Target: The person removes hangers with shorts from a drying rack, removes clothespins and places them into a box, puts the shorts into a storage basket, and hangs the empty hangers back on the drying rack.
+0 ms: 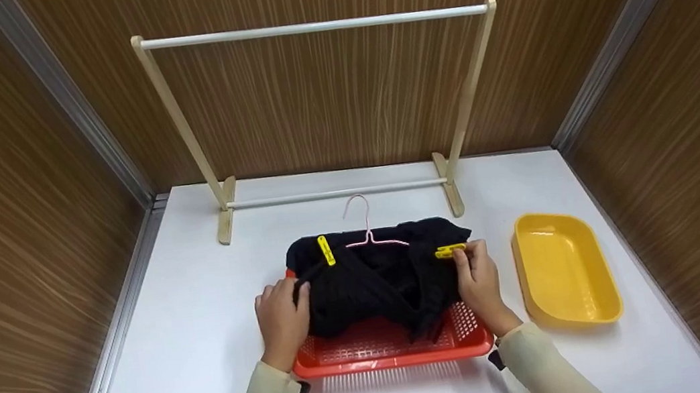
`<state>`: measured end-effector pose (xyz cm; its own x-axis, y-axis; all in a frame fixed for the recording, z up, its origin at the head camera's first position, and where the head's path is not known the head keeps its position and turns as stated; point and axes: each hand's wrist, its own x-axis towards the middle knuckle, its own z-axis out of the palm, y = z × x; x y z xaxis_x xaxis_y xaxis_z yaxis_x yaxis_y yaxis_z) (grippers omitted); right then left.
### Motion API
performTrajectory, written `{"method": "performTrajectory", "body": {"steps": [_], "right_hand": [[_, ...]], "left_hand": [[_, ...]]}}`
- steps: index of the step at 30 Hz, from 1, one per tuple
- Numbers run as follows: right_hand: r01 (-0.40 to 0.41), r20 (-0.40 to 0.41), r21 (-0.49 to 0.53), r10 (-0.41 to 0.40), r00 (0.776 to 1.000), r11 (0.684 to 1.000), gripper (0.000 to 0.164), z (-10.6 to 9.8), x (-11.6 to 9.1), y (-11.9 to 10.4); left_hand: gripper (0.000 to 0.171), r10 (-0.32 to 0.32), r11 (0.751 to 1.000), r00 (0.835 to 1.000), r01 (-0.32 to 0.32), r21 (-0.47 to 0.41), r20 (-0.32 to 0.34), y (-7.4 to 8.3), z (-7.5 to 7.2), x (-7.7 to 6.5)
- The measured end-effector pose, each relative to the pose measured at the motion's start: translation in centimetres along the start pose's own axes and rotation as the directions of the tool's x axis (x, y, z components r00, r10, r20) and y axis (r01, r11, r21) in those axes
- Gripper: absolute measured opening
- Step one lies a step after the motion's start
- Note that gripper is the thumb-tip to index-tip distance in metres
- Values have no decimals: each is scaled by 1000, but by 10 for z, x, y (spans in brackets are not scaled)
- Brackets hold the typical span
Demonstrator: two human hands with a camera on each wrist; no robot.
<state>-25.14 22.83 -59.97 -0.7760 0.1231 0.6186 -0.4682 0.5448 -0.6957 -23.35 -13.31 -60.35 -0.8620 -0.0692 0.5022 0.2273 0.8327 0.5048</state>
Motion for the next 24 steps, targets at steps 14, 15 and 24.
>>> {"method": "performTrajectory", "body": {"steps": [14, 15, 24], "right_hand": [[-4, -35, 35, 5, 999, 999, 7, 0, -2, -3], [-1, -37, 41, 2, 999, 999, 8, 0, -2, -3], [57, -8, 30, -56, 998, 998, 7, -1, 0, 0]], "left_hand": [[20, -16, 999, 1000, 17, -29, 9, 0, 0, -2], [20, -19, 999, 1000, 19, -30, 11, 0, 0, -1], [20, -29, 999, 999, 29, -34, 18, 0, 0, 0]]}}
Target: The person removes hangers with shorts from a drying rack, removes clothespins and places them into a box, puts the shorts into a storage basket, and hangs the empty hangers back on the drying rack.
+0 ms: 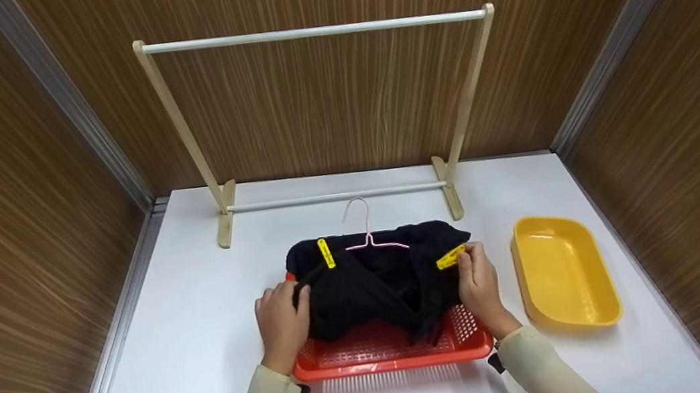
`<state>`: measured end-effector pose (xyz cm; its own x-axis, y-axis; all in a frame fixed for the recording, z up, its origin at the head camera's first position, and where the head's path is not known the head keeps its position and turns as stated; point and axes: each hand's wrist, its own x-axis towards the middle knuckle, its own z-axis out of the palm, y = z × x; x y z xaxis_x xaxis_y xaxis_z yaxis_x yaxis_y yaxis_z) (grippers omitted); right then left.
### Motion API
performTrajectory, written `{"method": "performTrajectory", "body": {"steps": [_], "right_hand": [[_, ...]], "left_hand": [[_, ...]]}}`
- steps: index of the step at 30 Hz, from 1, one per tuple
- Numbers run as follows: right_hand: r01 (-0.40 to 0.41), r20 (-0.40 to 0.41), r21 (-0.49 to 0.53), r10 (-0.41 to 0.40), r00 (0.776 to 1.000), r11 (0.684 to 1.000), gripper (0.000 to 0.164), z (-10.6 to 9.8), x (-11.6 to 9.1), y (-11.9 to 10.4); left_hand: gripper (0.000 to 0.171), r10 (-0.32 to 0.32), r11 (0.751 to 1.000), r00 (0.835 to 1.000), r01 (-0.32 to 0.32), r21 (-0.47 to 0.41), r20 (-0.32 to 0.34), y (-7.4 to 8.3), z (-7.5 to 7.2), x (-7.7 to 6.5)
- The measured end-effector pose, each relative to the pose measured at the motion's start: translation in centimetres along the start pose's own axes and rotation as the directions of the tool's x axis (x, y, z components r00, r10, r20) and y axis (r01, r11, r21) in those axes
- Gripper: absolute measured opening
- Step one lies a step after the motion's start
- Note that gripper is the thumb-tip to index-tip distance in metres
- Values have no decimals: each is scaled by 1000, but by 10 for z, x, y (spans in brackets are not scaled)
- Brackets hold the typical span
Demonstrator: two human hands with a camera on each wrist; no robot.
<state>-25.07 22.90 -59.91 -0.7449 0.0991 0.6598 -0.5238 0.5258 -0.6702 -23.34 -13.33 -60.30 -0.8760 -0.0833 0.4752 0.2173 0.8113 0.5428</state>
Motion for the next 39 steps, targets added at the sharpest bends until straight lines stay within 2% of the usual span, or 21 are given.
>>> {"method": "performTrajectory", "body": {"steps": [5, 17, 22, 31, 39], "right_hand": [[34, 33, 5, -34, 999, 999, 10, 1, -1, 2], [73, 100, -98, -63, 993, 992, 28, 2, 2, 3], [71, 109, -59, -65, 992, 996, 35, 1, 1, 4], [78, 74, -14, -77, 994, 997, 34, 3, 2, 6], [93, 103, -9, -92, 990, 996, 50, 3, 2, 5]], "left_hand": [[19, 12, 1000, 1000, -12, -1, -16, 1, 0, 0], [19, 30, 1000, 999, -30, 5, -35, 1, 1, -1], [19, 26, 1000, 999, -26, 8, -29, 1, 1, -1], [20, 13, 1000, 1000, -12, 7, -18, 0, 0, -1], [19, 12, 1000, 1000, -11, 8, -19, 1, 0, 0]]}}
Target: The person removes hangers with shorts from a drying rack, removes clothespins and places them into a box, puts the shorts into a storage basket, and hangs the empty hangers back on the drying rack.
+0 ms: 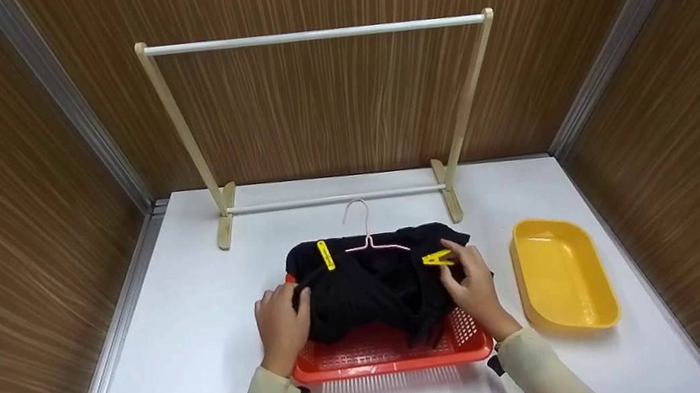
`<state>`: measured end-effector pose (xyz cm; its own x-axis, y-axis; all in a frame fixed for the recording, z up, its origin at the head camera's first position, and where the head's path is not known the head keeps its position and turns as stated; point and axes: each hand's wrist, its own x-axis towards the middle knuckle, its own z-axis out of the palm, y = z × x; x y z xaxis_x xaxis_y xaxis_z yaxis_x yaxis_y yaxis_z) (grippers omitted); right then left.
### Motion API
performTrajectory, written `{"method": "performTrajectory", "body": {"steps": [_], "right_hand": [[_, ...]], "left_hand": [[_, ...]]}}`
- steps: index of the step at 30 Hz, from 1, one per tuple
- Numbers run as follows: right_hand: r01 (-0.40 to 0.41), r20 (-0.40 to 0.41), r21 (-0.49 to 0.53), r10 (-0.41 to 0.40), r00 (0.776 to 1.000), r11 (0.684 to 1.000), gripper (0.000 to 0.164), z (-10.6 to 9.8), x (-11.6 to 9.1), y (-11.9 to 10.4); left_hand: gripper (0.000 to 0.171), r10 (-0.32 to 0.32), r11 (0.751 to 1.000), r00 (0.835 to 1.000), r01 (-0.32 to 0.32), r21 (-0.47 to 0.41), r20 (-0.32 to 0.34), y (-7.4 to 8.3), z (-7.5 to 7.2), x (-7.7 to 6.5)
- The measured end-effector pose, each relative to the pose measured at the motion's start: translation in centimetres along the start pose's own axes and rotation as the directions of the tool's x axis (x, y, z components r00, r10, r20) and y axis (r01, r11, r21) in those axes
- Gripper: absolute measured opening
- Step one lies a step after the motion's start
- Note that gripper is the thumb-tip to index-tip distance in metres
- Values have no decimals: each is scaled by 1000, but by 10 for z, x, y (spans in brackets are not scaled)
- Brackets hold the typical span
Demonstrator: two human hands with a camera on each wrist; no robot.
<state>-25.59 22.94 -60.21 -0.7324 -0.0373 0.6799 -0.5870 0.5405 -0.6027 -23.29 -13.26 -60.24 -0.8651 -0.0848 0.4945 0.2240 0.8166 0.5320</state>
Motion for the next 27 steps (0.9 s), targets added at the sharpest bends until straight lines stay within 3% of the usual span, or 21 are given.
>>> {"method": "performTrajectory", "body": {"steps": [10, 18, 27], "right_hand": [[-4, -18, -22, 4, 1000, 1000, 28, -1, 4, 2], [-52, -18, -62, 51, 999, 997, 24, -1, 2, 0], [-133, -67, 39, 135, 989, 990, 22, 1, 0, -2]], "left_hand": [[18, -3, 1000, 1000, 3, -10, -3, 0, 1, 0], [19, -2, 1000, 1000, 2, -9, 6, 0, 1, 1], [19, -8, 1000, 1000, 8, -8, 7, -1, 1, 0]]}}
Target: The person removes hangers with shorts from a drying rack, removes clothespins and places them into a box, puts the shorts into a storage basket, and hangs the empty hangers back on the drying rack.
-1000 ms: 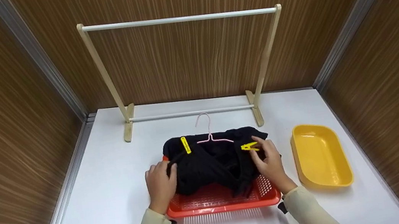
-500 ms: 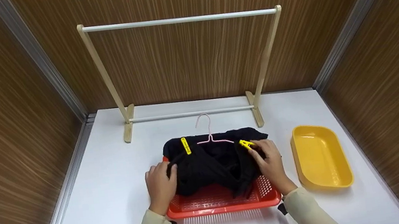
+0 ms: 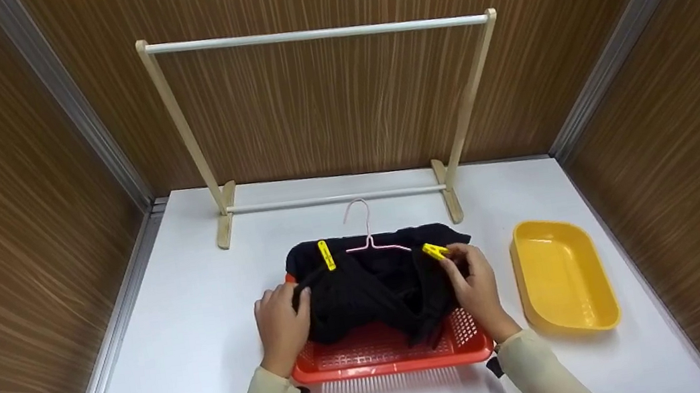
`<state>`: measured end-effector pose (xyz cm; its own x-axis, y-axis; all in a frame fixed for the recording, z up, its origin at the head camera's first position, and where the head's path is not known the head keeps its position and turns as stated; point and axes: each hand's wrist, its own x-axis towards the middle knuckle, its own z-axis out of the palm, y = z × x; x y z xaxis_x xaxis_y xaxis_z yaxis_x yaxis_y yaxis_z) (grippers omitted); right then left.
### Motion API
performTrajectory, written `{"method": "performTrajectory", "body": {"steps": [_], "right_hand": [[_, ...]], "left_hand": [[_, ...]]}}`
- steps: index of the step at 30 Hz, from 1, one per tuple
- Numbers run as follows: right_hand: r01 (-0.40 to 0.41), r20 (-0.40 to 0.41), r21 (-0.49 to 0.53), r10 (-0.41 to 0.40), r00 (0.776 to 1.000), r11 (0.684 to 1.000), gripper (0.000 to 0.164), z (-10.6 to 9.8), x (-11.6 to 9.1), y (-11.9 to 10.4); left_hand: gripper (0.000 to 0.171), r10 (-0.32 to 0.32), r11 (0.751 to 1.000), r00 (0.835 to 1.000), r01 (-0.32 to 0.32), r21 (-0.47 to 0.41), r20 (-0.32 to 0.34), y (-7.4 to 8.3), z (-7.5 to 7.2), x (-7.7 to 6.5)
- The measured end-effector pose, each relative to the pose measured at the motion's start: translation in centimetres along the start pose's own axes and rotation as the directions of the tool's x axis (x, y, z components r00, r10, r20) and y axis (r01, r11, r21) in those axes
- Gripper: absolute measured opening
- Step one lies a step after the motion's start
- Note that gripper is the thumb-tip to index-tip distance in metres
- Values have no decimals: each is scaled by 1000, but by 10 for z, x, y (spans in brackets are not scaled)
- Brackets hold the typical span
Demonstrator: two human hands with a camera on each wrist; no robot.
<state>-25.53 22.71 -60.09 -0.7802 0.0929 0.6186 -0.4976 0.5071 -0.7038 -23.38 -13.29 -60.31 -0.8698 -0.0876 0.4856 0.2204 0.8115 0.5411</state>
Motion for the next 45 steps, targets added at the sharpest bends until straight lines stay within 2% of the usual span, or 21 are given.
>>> {"method": "performTrajectory", "body": {"steps": [9, 15, 17, 24, 26, 33, 40, 45], "right_hand": [[-11, -28, -6, 11, 1000, 1000, 20, 2, 1, -6], [-6, -17, 13, 6, 1000, 1000, 16, -3, 4, -39], [-9, -13, 11, 9, 1000, 1000, 16, -4, 4, -43], [-34, -4, -14, 33, 999, 999, 19, 1, 0, -8], [-21, 2, -21, 21, 1000, 1000, 21, 1, 0, -5], [22, 20, -28, -22, 1000, 999, 24, -2, 0, -1], [12, 23, -44, -11, 1000, 999, 20, -1, 0, -1], [1, 17, -15, -1, 1000, 1000, 19, -2, 0, -1]], "left_hand": [[19, 2, 1000, 1000, -2, 0, -2, 1, -1, 0], [19, -1, 1000, 1000, 1, 4, -4, 1, -1, 0], [19, -1, 1000, 1000, 1, 3, -6, 1, -1, 0], [18, 7, 1000, 1000, -7, -10, -19, 0, -1, 0], [18, 2, 1000, 1000, -2, -17, -13, 1, -1, 0], [19, 0, 1000, 1000, 0, -31, -1, 0, -1, 0], [18, 13, 999, 1000, -13, -34, 2, -1, -1, -1], [18, 19, 999, 1000, -19, -28, 2, -2, -1, -1]]}}
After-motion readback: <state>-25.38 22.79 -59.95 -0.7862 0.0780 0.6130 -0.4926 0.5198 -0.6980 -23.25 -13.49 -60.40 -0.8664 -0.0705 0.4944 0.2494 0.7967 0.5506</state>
